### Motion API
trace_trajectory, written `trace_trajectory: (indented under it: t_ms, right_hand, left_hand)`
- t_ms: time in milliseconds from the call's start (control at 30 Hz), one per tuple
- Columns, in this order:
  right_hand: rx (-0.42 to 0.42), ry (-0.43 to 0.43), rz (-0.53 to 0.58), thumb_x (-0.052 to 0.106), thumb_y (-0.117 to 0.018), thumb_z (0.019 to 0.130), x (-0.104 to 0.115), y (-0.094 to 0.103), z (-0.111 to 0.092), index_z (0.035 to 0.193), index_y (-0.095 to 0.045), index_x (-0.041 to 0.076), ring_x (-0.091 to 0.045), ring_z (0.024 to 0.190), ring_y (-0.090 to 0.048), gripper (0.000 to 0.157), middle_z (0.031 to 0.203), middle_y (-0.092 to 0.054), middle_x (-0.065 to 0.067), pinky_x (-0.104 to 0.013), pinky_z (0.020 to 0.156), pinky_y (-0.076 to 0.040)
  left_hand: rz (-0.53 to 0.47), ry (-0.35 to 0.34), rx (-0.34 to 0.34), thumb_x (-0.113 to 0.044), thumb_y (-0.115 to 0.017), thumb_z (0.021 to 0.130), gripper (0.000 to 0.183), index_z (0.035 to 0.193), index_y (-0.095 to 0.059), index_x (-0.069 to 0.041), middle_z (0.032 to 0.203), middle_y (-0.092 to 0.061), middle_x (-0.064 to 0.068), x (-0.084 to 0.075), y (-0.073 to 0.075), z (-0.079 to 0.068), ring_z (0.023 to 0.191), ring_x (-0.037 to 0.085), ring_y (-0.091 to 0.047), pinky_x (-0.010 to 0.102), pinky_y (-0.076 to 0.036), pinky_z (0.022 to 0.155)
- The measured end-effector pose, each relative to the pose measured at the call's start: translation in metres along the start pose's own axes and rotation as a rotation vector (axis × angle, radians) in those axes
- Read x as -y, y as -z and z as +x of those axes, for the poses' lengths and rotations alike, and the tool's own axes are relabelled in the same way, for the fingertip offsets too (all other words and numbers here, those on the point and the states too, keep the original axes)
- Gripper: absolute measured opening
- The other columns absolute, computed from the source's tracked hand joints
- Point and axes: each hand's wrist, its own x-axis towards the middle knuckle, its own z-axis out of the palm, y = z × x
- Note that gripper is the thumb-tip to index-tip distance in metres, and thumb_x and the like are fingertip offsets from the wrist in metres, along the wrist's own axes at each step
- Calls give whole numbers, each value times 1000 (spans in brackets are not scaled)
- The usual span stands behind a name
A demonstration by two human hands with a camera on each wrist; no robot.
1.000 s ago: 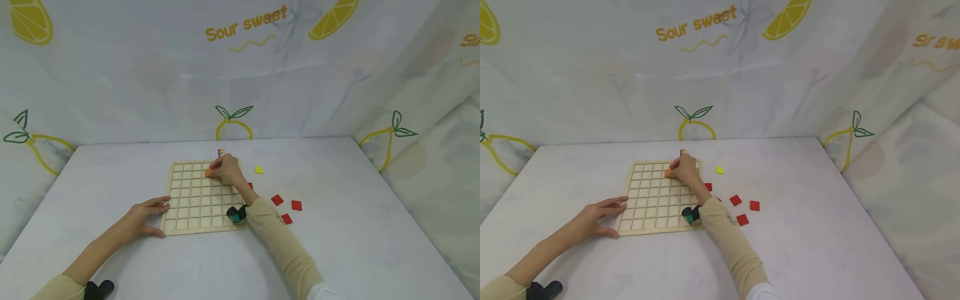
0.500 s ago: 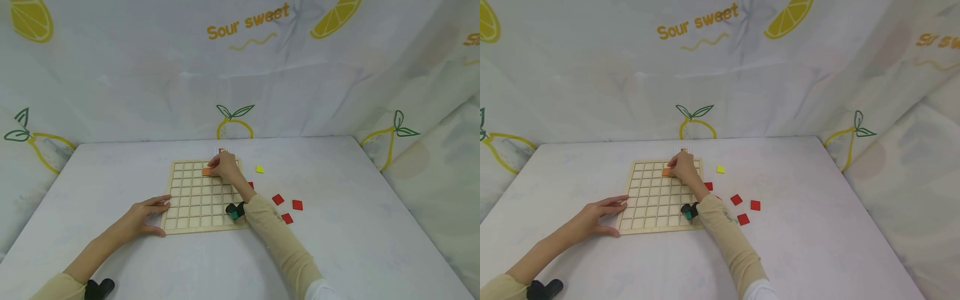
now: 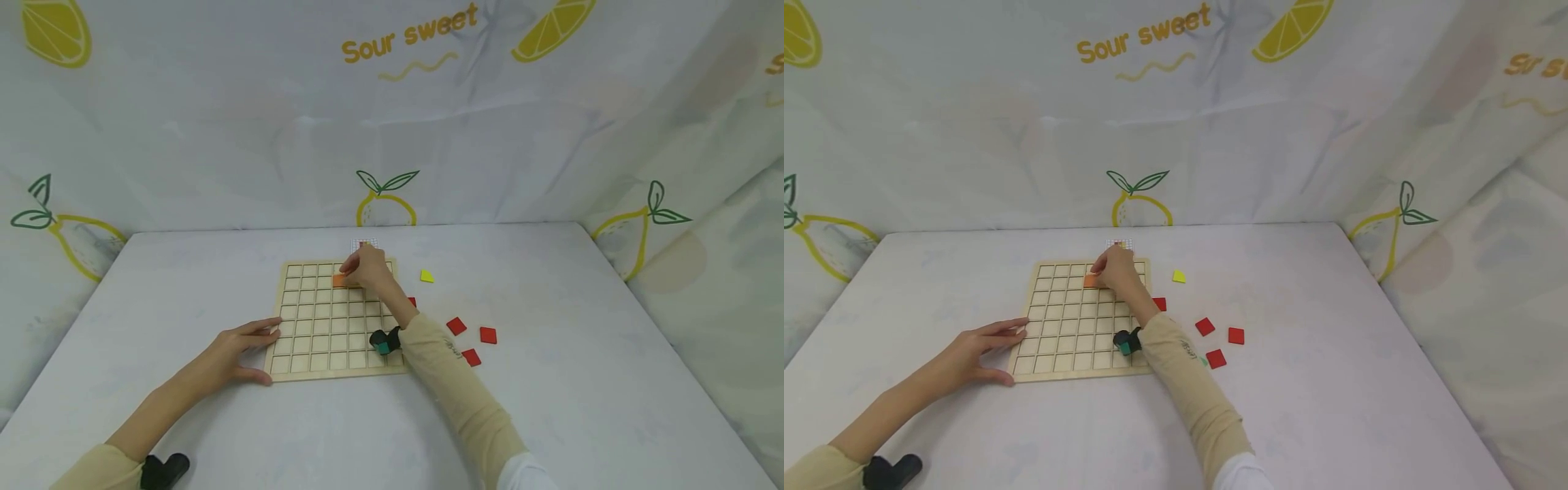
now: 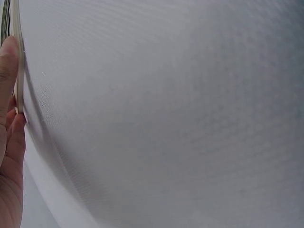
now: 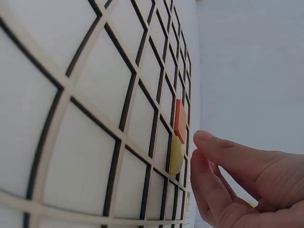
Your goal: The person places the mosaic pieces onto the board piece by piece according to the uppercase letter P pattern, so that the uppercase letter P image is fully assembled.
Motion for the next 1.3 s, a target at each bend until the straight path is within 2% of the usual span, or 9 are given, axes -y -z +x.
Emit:
trace_trajectory:
  t_ms: [133,200,300,367,533,633,1033,1200,1300]
  right_hand:
    - [-35,-30,183,2,-77,79,-14,9,-8,99,-73,0,-25,92,-65,20,96,-72,-13,-37,100,-49]
    - [-26,-44,309,-1,-73,82,-23,16,-14,107,-70,-3,-27,96,-65,25,105,-69,-16,-35,87,-57]
    - [-24,-68,466,-3,-69,85,-37,26,-21,115,-65,-6,-30,104,-62,30,117,-64,-20,-34,86,-58]
    - [-30,-95,519,-4,-68,86,-45,33,-25,118,-63,-6,-30,108,-61,33,121,-62,-20,-35,90,-57]
    - [-64,-193,522,-1,-67,87,-61,49,-30,120,-63,-2,-28,112,-60,33,125,-61,-17,-36,97,-53]
    - [-78,-237,517,-1,-67,87,-70,61,-33,121,-63,-1,-27,114,-58,34,127,-60,-16,-36,99,-51]
    - [-85,-311,518,2,-63,92,-108,106,-57,131,-54,-1,-28,118,-54,41,135,-53,-18,-35,102,-49]
    - [-64,-296,515,4,-62,93,-123,118,-77,134,-50,-1,-26,117,-54,43,138,-50,-19,-30,99,-50]
    - [-44,-272,527,5,-61,94,-131,127,-93,137,-47,-2,-26,118,-54,46,140,-48,-21,-28,97,-51]
  left_hand:
    - [8,2,3,-34,-85,59,74,114,-64,10,130,-55,20,-1,0,1,105,31,-62,12,-47,94]
    - [12,7,11,-35,-85,59,74,114,-64,10,130,-55,20,-1,0,2,104,32,-62,20,-52,92]
    - [20,12,15,-36,-84,59,74,114,-64,10,131,-55,20,-2,0,2,105,33,-62,30,-55,90]
    - [27,9,10,-35,-85,58,74,113,-65,10,130,-55,20,-2,0,1,105,33,-62,31,-56,89]
    - [39,-2,-7,-33,-86,56,75,113,-65,10,128,-56,21,-2,-1,-1,103,33,-62,22,-53,92]
    - [33,2,-5,-34,-85,56,76,114,-64,11,129,-55,21,-2,-1,-2,104,34,-62,22,-52,93]
    - [66,-25,-7,-28,-87,54,74,112,-64,12,128,-55,23,-5,0,1,103,36,-62,48,-57,80]
    - [47,-15,-9,-32,-86,55,76,114,-64,10,129,-55,22,-3,0,0,105,36,-61,43,-57,84]
    - [33,-28,-22,-34,-85,56,76,114,-64,10,133,-55,17,0,-2,-1,105,35,-61,24,-53,92]
